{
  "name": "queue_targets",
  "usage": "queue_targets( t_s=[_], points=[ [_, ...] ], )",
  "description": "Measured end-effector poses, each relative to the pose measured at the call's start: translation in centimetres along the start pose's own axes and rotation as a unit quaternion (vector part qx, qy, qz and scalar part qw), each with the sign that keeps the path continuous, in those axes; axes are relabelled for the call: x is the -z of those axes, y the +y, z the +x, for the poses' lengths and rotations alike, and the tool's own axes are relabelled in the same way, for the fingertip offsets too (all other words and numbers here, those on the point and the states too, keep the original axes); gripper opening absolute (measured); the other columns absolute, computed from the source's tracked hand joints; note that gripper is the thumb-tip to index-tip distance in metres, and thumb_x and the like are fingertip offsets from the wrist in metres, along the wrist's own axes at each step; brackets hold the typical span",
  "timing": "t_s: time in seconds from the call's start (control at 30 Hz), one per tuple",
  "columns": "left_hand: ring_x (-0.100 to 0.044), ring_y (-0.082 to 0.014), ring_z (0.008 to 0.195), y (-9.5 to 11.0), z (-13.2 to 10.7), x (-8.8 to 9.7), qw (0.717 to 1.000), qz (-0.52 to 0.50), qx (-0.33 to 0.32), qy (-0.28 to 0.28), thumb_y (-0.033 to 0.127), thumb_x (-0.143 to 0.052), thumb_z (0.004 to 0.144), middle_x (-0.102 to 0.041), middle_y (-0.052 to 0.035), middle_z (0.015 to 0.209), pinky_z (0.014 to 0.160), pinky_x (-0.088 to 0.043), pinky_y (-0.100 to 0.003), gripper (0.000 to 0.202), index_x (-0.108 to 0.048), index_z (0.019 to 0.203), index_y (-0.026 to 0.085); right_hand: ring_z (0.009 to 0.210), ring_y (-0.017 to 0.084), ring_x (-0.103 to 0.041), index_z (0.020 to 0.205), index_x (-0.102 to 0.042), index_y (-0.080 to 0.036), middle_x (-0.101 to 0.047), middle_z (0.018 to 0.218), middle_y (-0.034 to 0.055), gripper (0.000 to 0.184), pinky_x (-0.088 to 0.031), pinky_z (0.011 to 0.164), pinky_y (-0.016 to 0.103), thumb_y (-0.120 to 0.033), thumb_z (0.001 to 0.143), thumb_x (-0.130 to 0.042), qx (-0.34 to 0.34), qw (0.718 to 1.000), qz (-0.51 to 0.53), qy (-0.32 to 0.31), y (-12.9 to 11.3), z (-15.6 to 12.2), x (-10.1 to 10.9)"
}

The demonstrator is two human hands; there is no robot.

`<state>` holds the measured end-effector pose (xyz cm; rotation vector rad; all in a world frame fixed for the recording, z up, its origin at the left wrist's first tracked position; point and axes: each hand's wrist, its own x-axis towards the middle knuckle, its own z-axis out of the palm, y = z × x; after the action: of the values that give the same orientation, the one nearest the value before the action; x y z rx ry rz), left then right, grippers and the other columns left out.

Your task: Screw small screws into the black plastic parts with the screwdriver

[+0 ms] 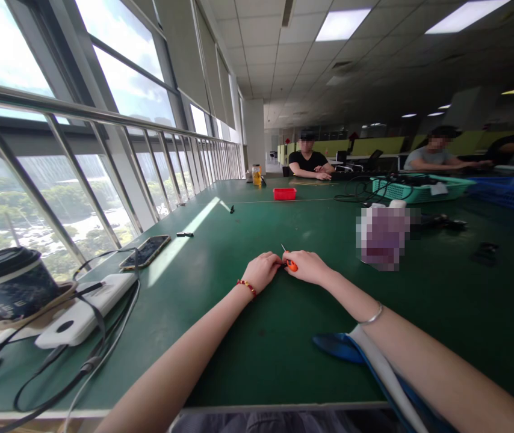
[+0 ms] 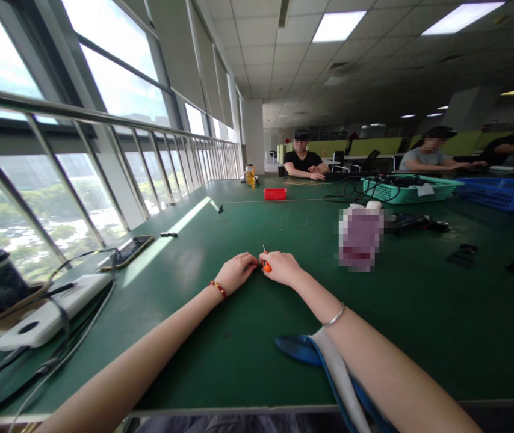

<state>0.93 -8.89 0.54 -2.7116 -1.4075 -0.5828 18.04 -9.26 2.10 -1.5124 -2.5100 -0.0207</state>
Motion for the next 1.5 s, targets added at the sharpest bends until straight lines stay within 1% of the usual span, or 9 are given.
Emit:
queue_targets(
  t_s=[0.1,0.33,0.5,0.6,0.73,0.97,1.1,1.3,1.5],
  points=[
    [-0.059,-0.0152,0.092,-0.10,0.09,-0.05,1.000,0.010,-0.011,-0.002,0.018,-0.042,0.091,-0.063,-0.0043,0.096,0.081,-0.049,-0.027,0.019,-0.061,0.093,0.017,0.080,0.019,-0.062,0.092,-0.056,-0.026,-0.067,0.092,0.0016,0.012,-0.035,0.058,0.025,-0.030,0.082,-0.049,0.003,1.000,-0.001,0.001,-0.01,0.06,-0.08],
    [-0.057,-0.0178,0.092,-0.11,0.38,0.20,0.993,0.086,-0.079,-0.020,0.018,-0.038,0.092,-0.061,-0.0073,0.098,0.084,-0.047,-0.031,0.020,-0.057,0.099,0.016,0.084,0.020,-0.063,0.093,-0.054,-0.025,-0.068,0.095,0.0030,0.013,-0.036,0.060,0.025,-0.030,0.082,-0.050,-0.002,1.000,0.007,-0.002,0.03,-0.06,-0.10],
    [-0.058,-0.0187,0.092,-0.03,0.41,0.48,0.992,0.090,-0.088,-0.031,0.018,-0.037,0.093,-0.061,-0.0080,0.099,0.083,-0.047,-0.032,0.021,-0.056,0.099,0.014,0.083,0.019,-0.063,0.095,-0.053,-0.026,-0.068,0.097,0.0023,0.014,-0.035,0.060,0.025,-0.031,0.081,-0.051,0.001,1.000,0.010,-0.011,0.12,-0.15,0.02],
    [-0.058,-0.0177,0.094,-0.15,0.38,0.36,0.996,0.051,-0.077,-0.022,0.016,-0.040,0.091,-0.062,-0.0067,0.099,0.084,-0.047,-0.031,0.017,-0.056,0.097,0.015,0.082,0.019,-0.062,0.093,-0.053,-0.025,-0.067,0.095,0.0021,0.013,-0.035,0.059,0.025,-0.031,0.082,-0.050,0.005,1.000,0.012,-0.015,0.08,-0.17,0.13],
    [-0.058,-0.0170,0.093,-0.34,0.31,0.07,0.999,-0.016,-0.037,-0.007,0.015,-0.045,0.088,-0.062,-0.0054,0.096,0.084,-0.047,-0.030,0.012,-0.057,0.093,0.015,0.079,0.018,-0.061,0.090,-0.052,-0.025,-0.066,0.092,0.0017,0.011,-0.034,0.057,0.025,-0.031,0.082,-0.050,0.006,1.000,0.018,-0.020,-0.01,-0.17,0.25],
    [-0.057,-0.0171,0.088,-0.59,0.20,-0.26,0.995,-0.100,0.009,0.006,0.016,-0.051,0.084,-0.061,-0.0047,0.091,0.082,-0.048,-0.031,0.007,-0.057,0.087,0.016,0.077,0.017,-0.061,0.091,-0.053,-0.025,-0.066,0.092,0.0012,0.011,-0.034,0.057,0.024,-0.031,0.082,-0.051,0.004,1.000,0.021,-0.022,-0.08,-0.13,0.36],
    [-0.057,-0.0171,0.086,-0.66,0.19,-0.46,0.992,-0.121,0.014,0.018,0.015,-0.050,0.083,-0.061,-0.0045,0.089,0.081,-0.048,-0.031,0.008,-0.057,0.085,0.016,0.077,0.018,-0.061,0.091,-0.053,-0.025,-0.066,0.091,0.0015,0.012,-0.033,0.057,0.025,-0.032,0.082,-0.051,0.003,1.000,0.017,-0.025,-0.02,0.04,0.28],
    [-0.058,-0.0169,0.084,-0.55,0.30,-0.34,0.989,-0.145,0.032,0.006,0.014,-0.053,0.081,-0.061,-0.0046,0.089,0.081,-0.048,-0.030,0.007,-0.059,0.084,0.016,0.078,0.018,-0.061,0.092,-0.053,-0.026,-0.067,0.092,0.0010,0.013,-0.033,0.057,0.025,-0.033,0.082,-0.050,0.006,1.000,0.009,-0.021,0.13,0.17,0.08],
    [-0.058,-0.0173,0.084,-0.25,0.56,-0.23,0.990,-0.131,0.054,0.000,0.015,-0.057,0.077,-0.061,-0.0053,0.089,0.079,-0.049,-0.030,0.007,-0.061,0.083,0.014,0.080,0.018,-0.062,0.093,-0.056,-0.026,-0.067,0.092,0.0010,0.014,-0.034,0.058,0.025,-0.033,0.082,-0.049,0.011,1.000,-0.007,-0.007,0.10,-0.03,0.05]
  ],
)
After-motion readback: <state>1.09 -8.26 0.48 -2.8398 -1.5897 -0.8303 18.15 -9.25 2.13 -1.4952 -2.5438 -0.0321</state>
